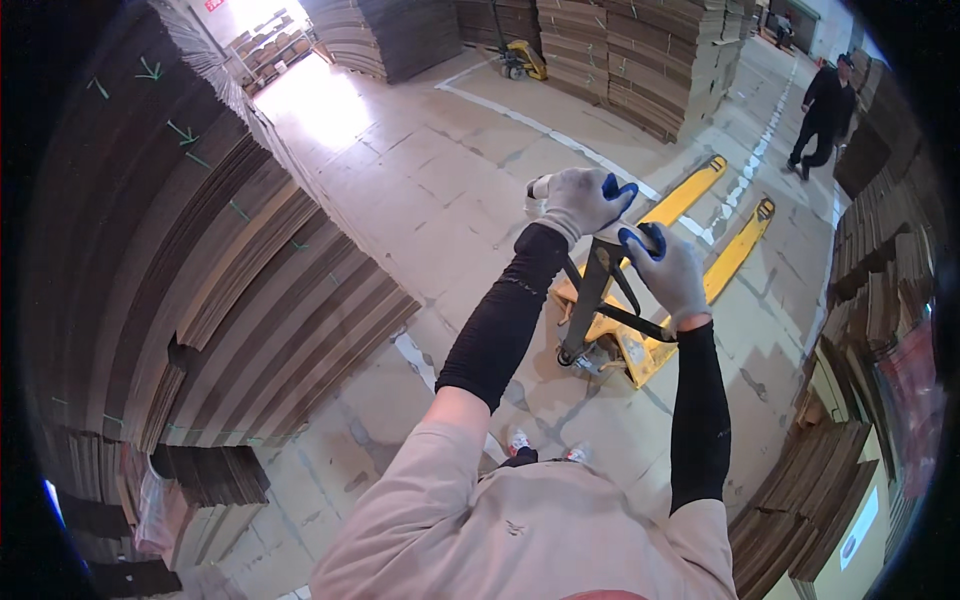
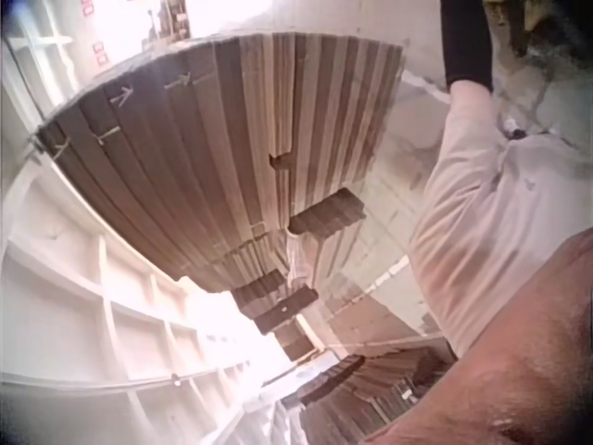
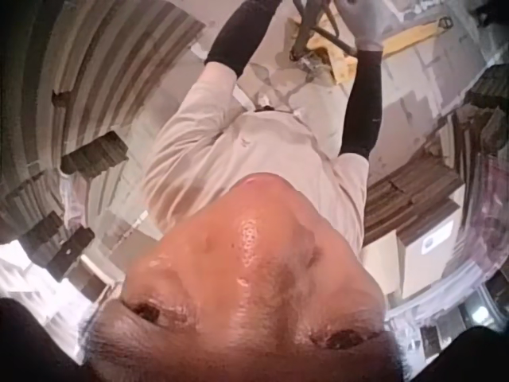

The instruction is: Operating a manual pallet jack to transport materials within a warehouse storage area.

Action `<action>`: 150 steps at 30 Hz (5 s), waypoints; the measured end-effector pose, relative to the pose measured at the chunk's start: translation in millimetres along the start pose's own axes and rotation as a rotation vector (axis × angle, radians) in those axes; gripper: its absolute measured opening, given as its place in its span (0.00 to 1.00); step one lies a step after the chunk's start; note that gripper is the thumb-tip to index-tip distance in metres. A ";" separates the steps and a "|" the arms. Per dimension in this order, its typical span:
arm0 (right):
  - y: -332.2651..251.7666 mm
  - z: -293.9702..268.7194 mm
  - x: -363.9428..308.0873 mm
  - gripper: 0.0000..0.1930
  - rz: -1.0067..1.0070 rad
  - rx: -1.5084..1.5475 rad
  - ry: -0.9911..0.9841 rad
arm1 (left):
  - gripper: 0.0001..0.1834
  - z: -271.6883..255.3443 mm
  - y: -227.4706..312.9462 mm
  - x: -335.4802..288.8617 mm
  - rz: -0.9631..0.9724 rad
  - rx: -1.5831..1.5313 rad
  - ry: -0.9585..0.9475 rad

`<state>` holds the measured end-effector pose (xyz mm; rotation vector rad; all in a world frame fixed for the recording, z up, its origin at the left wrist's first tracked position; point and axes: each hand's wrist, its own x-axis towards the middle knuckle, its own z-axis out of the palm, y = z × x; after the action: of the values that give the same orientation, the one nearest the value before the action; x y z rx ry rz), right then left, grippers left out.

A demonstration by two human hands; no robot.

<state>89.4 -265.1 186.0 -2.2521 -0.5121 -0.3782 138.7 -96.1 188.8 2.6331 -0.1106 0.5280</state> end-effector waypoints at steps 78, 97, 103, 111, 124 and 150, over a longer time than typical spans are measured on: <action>2.9 0.9 -5.7 0.31 0.069 -0.107 0.063 | 0.19 17.9 -6.8 0.7 0.049 -0.115 0.162; 2.3 -1.3 -6.6 0.20 0.040 0.022 0.037 | 0.17 26.9 -20.1 2.3 0.051 -0.165 0.186; -6.1 -7.9 -6.5 0.21 0.059 -0.047 -0.028 | 0.16 16.7 -10.5 -3.0 0.057 0.016 0.175; 3.0 -0.4 -6.8 0.22 0.032 -0.038 0.027 | 0.14 15.9 -9.4 -3.8 0.030 0.019 0.160; -0.9 -6.4 -7.1 0.22 0.076 -0.022 -0.020 | 0.15 32.9 -31.9 4.4 0.077 -0.161 0.172; 76.5 -0.9 40.8 0.31 0.099 0.479 -0.242 | 0.20 25.5 -26.4 4.4 0.030 -0.138 0.175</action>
<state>161.2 -303.0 155.4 -1.8522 -0.5461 0.0695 156.0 -83.8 158.5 2.4433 -0.1268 0.7319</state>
